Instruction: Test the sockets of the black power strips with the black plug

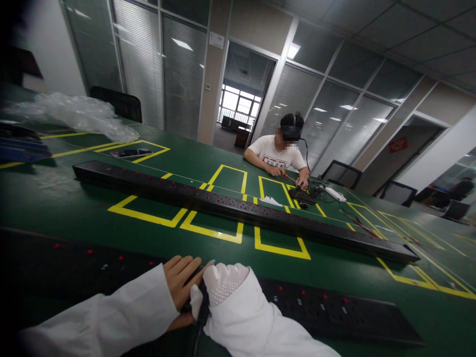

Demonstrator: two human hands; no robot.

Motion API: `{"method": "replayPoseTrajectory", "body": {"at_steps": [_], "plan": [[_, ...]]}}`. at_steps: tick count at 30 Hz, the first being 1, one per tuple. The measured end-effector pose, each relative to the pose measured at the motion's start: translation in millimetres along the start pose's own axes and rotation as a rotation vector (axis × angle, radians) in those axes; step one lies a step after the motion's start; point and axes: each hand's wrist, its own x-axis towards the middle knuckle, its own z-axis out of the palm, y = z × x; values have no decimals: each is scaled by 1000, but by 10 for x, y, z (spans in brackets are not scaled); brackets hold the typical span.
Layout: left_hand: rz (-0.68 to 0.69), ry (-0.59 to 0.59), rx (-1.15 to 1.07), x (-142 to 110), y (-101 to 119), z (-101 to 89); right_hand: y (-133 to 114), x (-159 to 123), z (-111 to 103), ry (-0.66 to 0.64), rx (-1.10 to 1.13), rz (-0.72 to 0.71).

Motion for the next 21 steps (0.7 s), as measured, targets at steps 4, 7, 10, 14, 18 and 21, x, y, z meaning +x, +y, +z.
{"method": "replayPoseTrajectory", "body": {"at_steps": [4, 7, 10, 14, 18, 21], "plan": [[-9, -6, 3, 12, 13, -15, -16, 1, -35, 12, -17, 9], [-30, -25, -5, 26, 30, -27, -24, 2, -97, 13, -13, -1], [-51, -54, -2, 38, 47, -59, 2, 21, -146, -1, -3, 0], [-39, -78, -8, 29, 41, -104, 66, 40, -184, -11, 93, 14], [-17, -73, -12, 11, 24, -108, 95, 18, -194, -17, 177, 4], [-20, -68, -7, 14, 25, -107, 103, 9, -189, -33, 159, -10]]}}
